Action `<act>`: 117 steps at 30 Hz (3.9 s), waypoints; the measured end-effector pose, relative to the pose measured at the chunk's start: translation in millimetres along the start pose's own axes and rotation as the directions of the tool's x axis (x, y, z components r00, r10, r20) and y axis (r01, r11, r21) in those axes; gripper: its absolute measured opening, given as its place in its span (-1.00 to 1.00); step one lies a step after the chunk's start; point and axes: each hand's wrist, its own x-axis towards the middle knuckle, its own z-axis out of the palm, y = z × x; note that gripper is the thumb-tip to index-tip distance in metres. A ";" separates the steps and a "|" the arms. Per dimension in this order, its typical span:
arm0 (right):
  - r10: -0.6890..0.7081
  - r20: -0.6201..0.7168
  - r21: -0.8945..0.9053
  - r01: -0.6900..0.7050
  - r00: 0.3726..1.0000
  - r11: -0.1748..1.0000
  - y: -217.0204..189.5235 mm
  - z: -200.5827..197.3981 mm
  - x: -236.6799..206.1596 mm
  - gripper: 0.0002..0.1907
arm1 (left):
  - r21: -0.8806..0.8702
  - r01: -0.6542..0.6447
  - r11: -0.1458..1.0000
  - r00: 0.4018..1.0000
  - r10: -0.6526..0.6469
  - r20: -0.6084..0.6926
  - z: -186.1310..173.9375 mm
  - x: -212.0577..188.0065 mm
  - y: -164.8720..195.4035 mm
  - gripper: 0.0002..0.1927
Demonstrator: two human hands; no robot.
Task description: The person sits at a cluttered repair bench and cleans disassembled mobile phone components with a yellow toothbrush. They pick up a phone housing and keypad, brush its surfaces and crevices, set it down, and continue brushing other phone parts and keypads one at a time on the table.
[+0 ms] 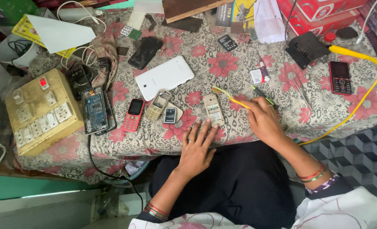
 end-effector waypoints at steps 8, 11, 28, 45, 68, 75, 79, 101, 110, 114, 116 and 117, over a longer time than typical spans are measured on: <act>0.269 0.297 0.197 -0.335 0.916 0.922 -26.6 -30.1 1.7 -0.69 | 0.073 0.029 0.997 0.997 -0.024 -0.074 14.4 -7.4 -1.9 -0.20; 0.196 0.289 0.146 -0.245 0.937 0.958 -31.0 -35.3 1.8 -0.73 | 0.135 0.018 0.991 0.999 -0.011 -0.053 16.4 -12.4 -5.5 -0.20; 0.137 0.305 -0.036 -0.133 0.942 0.990 -36.7 -28.2 -8.8 -0.69 | 0.151 -0.024 0.988 0.998 0.032 -0.053 7.9 -18.1 -2.2 -0.21; 0.108 0.317 -0.070 -0.090 0.942 0.993 -50.0 -38.7 -11.2 -0.71 | 0.162 -0.025 0.986 0.997 0.036 -0.063 6.4 -23.0 -0.1 -0.23; 0.207 0.395 -0.252 -0.111 0.895 0.961 -47.1 -59.3 -13.6 -0.70 | 0.169 -0.012 0.985 1.000 0.016 -0.023 7.1 -24.5 -2.4 -0.17; 0.113 0.362 -0.080 -0.089 0.925 0.993 -53.5 -37.7 -20.6 -0.66 | 0.164 -0.021 0.986 0.999 0.027 -0.039 5.3 -24.9 1.7 -0.18; 0.158 0.364 -0.143 -0.112 0.918 0.983 -47.6 -52.0 -13.6 -0.67 | 0.147 -0.019 0.989 0.999 0.025 -0.041 3.1 -24.3 1.5 -0.19; 0.033 0.176 0.004 -0.034 0.984 0.999 -35.0 1.9 -5.1 -0.65 | 0.149 -0.040 0.988 0.999 0.042 -0.007 -4.3 -23.0 1.6 -0.18; 0.178 0.241 0.032 -0.191 0.954 0.981 -36.9 -12.1 -2.2 -0.64 | 0.151 -0.044 0.988 0.999 0.046 -0.011 -6.1 -25.7 2.2 -0.18; 0.437 0.374 -0.055 -0.451 0.818 0.891 -28.3 -32.0 1.2 -0.65 | 0.136 -0.038 0.990 0.999 0.040 -0.007 -6.1 -27.0 0.4 -0.19; 0.406 0.378 0.008 -0.442 0.832 0.897 -25.8 -37.0 3.5 -0.66 | 0.134 -0.040 0.990 0.999 0.043 -0.020 -5.8 -27.8 -0.2 -0.19; 0.391 0.379 0.040 -0.437 0.839 0.898 -24.8 -38.3 4.4 -0.66 | 0.134 -0.041 0.990 0.999 0.045 -0.026 -5.6 -28.1 -0.4 -0.20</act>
